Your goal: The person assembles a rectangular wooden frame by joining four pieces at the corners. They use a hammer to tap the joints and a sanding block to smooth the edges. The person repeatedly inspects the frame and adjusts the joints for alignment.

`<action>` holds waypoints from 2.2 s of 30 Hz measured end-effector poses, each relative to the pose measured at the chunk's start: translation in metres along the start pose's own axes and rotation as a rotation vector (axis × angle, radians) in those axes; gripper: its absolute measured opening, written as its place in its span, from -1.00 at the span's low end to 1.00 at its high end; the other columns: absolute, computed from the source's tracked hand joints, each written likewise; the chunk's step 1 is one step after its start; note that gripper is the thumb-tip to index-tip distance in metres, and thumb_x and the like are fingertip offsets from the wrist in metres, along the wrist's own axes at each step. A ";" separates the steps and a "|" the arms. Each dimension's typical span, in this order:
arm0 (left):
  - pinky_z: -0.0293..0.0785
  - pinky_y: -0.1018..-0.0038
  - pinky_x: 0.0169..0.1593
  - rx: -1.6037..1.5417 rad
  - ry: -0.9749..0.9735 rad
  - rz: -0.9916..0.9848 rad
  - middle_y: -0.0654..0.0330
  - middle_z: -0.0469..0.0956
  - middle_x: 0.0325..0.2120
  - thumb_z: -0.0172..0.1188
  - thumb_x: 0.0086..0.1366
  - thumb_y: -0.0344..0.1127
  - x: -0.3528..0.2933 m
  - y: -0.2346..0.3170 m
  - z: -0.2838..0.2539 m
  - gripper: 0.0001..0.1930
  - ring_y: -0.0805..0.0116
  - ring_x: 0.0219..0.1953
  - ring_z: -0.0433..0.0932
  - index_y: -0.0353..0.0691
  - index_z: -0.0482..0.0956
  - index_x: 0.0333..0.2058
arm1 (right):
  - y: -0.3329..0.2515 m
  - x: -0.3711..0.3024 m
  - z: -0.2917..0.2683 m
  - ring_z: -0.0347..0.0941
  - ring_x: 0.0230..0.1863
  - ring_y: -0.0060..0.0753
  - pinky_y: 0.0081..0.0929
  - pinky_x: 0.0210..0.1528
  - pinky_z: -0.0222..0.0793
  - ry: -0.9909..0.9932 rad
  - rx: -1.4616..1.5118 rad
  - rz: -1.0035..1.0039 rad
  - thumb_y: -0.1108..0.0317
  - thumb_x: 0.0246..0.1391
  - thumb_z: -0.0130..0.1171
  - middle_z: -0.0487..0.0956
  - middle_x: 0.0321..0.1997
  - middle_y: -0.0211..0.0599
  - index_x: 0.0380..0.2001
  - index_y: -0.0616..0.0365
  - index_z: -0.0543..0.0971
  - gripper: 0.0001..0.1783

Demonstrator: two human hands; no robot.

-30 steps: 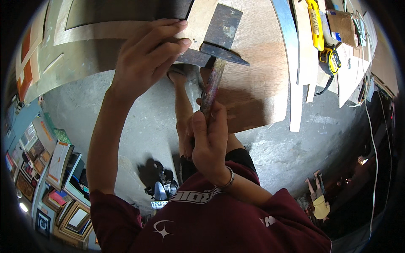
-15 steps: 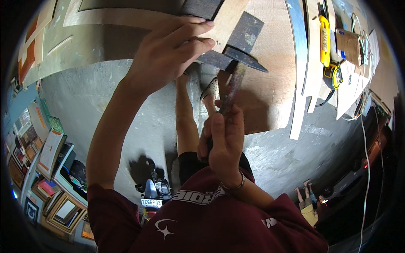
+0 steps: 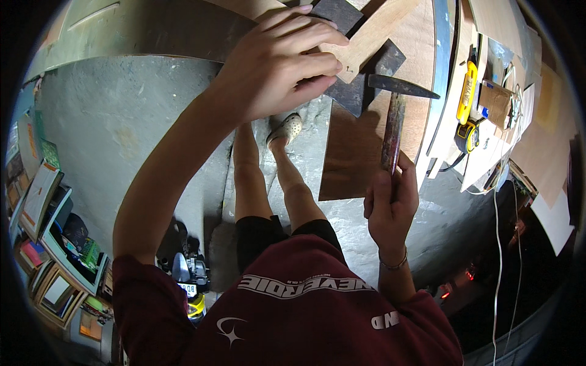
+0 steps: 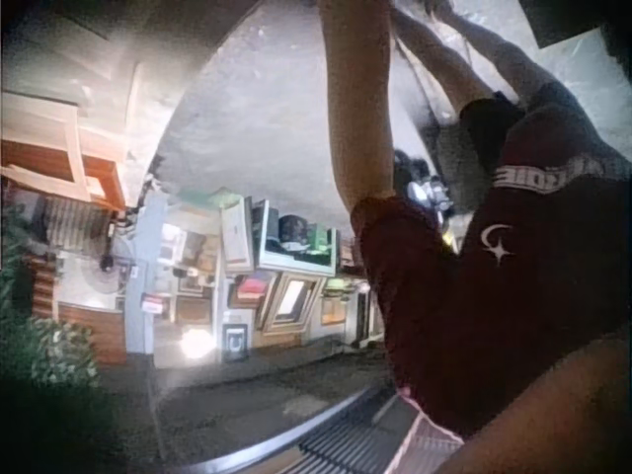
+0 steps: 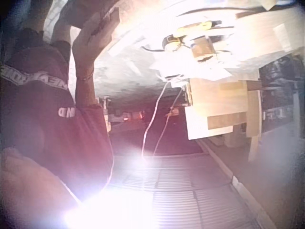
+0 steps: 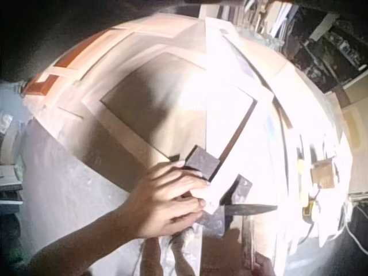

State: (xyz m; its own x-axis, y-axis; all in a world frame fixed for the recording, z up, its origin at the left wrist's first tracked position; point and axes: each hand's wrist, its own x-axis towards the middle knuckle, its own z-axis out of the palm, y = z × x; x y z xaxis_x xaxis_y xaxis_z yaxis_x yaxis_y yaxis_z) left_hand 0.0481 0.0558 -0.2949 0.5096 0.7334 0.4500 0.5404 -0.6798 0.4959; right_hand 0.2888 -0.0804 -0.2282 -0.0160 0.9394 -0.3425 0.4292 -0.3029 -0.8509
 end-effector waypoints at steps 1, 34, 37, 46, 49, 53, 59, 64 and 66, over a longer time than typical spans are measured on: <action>0.30 0.10 0.32 -0.011 0.016 -0.010 0.24 0.66 -0.06 0.39 0.15 -0.36 0.000 0.001 0.000 -0.95 0.27 0.08 0.57 -0.14 0.72 -0.40 | -0.002 0.001 0.002 0.13 -0.74 -0.84 -0.76 -0.74 0.00 -0.006 -0.007 0.004 0.42 0.43 -0.10 0.35 -0.61 -0.52 0.22 0.28 0.30 -0.63; 0.31 0.10 0.23 0.021 0.226 -0.191 0.27 0.66 -0.20 0.39 0.11 -0.23 0.005 0.021 0.010 -0.86 0.27 0.03 0.58 -0.09 0.67 -0.54 | -0.018 0.011 -0.005 0.55 -0.46 -0.46 -0.50 -0.43 0.44 0.089 -0.397 -0.134 0.50 0.29 0.10 0.60 -0.35 -0.11 0.13 0.44 0.43 -0.62; 0.38 0.11 0.15 -0.076 0.245 -0.213 0.24 0.66 -0.25 0.40 0.10 -0.24 0.005 0.019 0.011 -0.79 0.24 -0.04 0.60 -0.12 0.62 -0.63 | -0.015 0.013 -0.010 0.63 -0.41 -0.33 -0.45 -0.39 0.50 0.026 -0.449 -0.154 0.54 0.25 0.13 0.62 -0.31 -0.04 0.13 0.46 0.43 -0.60; 0.35 0.11 0.16 -0.111 0.230 -0.261 0.20 0.65 -0.25 0.42 0.10 -0.27 0.006 0.021 0.011 -0.77 0.17 0.01 0.60 -0.16 0.59 -0.64 | -0.021 0.023 -0.016 0.64 -0.41 -0.32 -0.43 -0.40 0.50 -0.038 -0.465 -0.169 0.49 0.29 0.11 0.63 -0.32 -0.04 0.13 0.45 0.43 -0.62; 0.34 0.10 0.17 -0.138 0.270 -0.250 0.20 0.65 -0.24 0.43 0.09 -0.27 0.004 0.018 0.016 -0.77 0.16 0.02 0.59 -0.16 0.60 -0.64 | -0.030 0.022 -0.019 0.62 -0.45 -0.35 -0.45 -0.43 0.47 -0.012 -0.408 -0.061 0.47 0.30 0.11 0.63 -0.34 -0.06 0.13 0.43 0.43 -0.61; 0.31 0.09 0.21 -0.154 0.296 -0.259 0.23 0.66 -0.23 0.44 0.09 -0.25 0.003 0.018 0.020 -0.80 0.16 0.04 0.59 -0.14 0.63 -0.62 | -0.024 0.019 -0.021 0.57 -0.50 -0.46 -0.52 -0.49 0.41 -0.012 -0.435 -0.094 0.47 0.29 0.12 0.62 -0.39 -0.12 0.14 0.41 0.43 -0.61; 0.19 0.02 0.33 -0.105 0.216 -0.370 0.26 0.65 -0.20 0.42 0.11 -0.23 0.002 0.026 0.018 -0.82 0.17 0.10 0.57 -0.11 0.66 -0.58 | -0.023 0.020 -0.021 0.56 -0.52 -0.48 -0.54 -0.50 0.40 0.007 -0.376 -0.095 0.49 0.29 0.11 0.61 -0.41 -0.16 0.15 0.41 0.43 -0.60; 0.18 0.04 0.34 -0.092 0.243 -0.348 0.27 0.64 -0.18 0.41 0.12 -0.25 0.001 0.026 0.022 -0.84 0.15 0.11 0.56 -0.10 0.66 -0.57 | -0.026 0.023 -0.021 0.46 -0.54 -0.61 -0.58 -0.52 0.34 -0.011 -0.417 -0.120 0.46 0.30 0.10 0.57 -0.45 -0.23 0.17 0.40 0.43 -0.59; 0.19 0.04 0.33 -0.088 0.234 -0.343 0.27 0.64 -0.18 0.40 0.12 -0.25 0.001 0.026 0.021 -0.84 0.15 0.12 0.55 -0.10 0.66 -0.57 | -0.030 0.025 -0.022 0.38 -0.56 -0.69 -0.61 -0.53 0.29 -0.013 -0.381 -0.044 0.43 0.32 0.10 0.54 -0.49 -0.28 0.18 0.40 0.42 -0.58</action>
State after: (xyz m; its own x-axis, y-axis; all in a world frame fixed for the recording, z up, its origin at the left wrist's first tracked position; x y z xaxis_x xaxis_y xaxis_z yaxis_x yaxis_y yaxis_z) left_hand 0.0764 0.0383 -0.2973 0.1393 0.9061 0.3994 0.5876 -0.4003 0.7032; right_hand 0.2952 -0.0442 -0.2020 -0.0520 0.9472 -0.3163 0.7326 -0.1790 -0.6567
